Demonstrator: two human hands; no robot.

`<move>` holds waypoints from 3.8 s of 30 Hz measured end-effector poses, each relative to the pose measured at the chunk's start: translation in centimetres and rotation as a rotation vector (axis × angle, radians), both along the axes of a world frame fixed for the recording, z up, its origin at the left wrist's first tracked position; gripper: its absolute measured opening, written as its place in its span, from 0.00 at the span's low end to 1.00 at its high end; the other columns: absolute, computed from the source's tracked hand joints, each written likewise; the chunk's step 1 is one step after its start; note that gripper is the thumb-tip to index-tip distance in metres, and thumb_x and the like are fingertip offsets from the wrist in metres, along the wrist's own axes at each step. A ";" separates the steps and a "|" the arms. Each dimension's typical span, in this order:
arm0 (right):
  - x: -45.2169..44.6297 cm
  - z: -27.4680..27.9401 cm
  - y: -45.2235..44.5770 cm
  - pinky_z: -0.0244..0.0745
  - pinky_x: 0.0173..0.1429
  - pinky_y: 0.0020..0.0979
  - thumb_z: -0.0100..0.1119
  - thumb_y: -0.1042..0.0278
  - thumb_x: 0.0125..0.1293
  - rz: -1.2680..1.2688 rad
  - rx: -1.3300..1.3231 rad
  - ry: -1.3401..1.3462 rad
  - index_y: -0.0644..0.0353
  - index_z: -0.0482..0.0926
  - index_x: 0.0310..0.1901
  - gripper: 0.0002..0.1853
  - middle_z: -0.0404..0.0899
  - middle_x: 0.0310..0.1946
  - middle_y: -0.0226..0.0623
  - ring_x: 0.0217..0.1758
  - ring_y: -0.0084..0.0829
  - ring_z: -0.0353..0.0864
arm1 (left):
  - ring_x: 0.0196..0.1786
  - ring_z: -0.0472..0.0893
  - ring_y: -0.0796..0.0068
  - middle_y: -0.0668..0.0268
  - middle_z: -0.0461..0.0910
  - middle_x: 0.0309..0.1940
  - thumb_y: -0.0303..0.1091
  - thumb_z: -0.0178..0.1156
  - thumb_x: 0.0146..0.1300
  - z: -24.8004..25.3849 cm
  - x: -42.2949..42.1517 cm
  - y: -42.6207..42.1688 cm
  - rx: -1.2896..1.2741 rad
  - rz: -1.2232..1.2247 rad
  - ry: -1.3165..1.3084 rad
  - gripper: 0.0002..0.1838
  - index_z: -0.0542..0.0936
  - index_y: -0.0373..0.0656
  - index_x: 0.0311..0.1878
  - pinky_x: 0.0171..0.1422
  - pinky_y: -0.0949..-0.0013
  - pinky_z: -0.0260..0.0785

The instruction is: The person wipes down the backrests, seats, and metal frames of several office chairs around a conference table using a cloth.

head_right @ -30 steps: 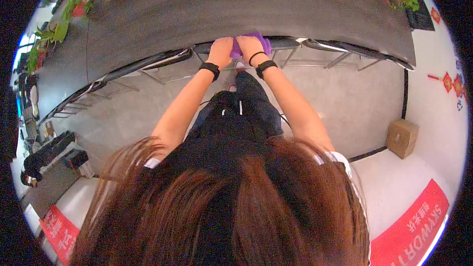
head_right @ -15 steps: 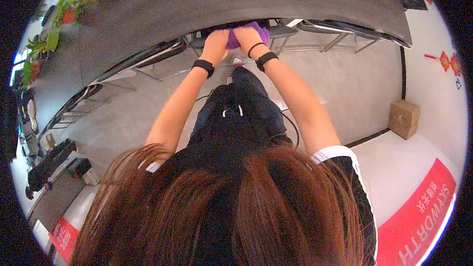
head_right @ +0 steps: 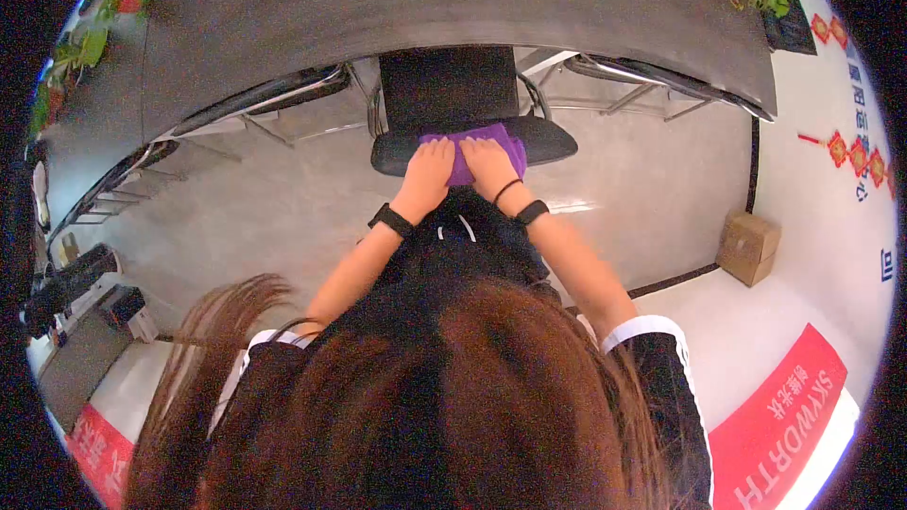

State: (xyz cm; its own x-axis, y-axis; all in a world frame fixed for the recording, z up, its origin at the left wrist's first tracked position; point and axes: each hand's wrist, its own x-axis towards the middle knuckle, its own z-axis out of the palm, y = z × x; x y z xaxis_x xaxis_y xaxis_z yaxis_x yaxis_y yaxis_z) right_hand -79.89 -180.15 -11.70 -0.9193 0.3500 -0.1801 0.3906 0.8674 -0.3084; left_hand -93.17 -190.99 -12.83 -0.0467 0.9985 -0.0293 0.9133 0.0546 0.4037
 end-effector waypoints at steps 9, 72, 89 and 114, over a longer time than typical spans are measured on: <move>-1.8 2.3 3.5 0.74 0.55 0.43 0.58 0.81 0.44 0.015 -0.208 -0.058 0.61 0.75 0.53 0.28 0.81 0.44 0.51 0.50 0.50 0.79 | 0.50 0.77 0.55 0.54 0.78 0.44 0.29 0.65 0.41 -0.4 -1.9 2.1 0.062 -0.031 -0.076 0.25 0.74 0.34 0.46 0.57 0.59 0.68; -9.2 -0.4 12.7 0.44 0.78 0.50 0.47 0.82 0.51 0.059 -0.053 0.328 0.56 0.69 0.62 0.32 0.54 0.75 0.39 0.78 0.50 0.48 | 0.76 0.51 0.44 0.39 0.52 0.71 0.21 0.45 0.59 -3.5 -2.9 11.3 0.321 0.467 -0.226 0.32 0.56 0.26 0.69 0.80 0.53 0.44; -18.1 -3.2 9.9 0.50 0.78 0.39 0.50 0.66 0.64 0.298 0.165 0.474 0.51 0.67 0.66 0.26 0.60 0.72 0.28 0.76 0.35 0.55 | 0.76 0.47 0.43 0.44 0.48 0.74 0.16 0.50 0.55 -1.8 -8.2 6.7 0.159 0.542 -0.134 0.38 0.53 0.29 0.72 0.79 0.51 0.42; 4.7 -13.5 17.2 0.59 0.72 0.39 0.48 0.88 0.54 -0.903 -0.279 0.700 0.60 0.43 0.75 0.46 0.54 0.72 0.54 0.73 0.52 0.58 | 0.76 0.54 0.74 0.68 0.56 0.74 0.32 0.46 0.64 -8.3 6.0 24.6 0.078 -0.423 0.465 0.29 0.62 0.41 0.70 0.80 0.68 0.43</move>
State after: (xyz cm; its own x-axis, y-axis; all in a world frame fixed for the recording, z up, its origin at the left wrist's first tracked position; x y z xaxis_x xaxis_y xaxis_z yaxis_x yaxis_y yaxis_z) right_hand -75.15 -163.00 -25.21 -0.2867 0.9536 0.0921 0.4991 0.2307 -0.8352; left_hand -87.19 -166.39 -21.11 0.3618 0.9319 -0.0268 0.9304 -0.3628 -0.0523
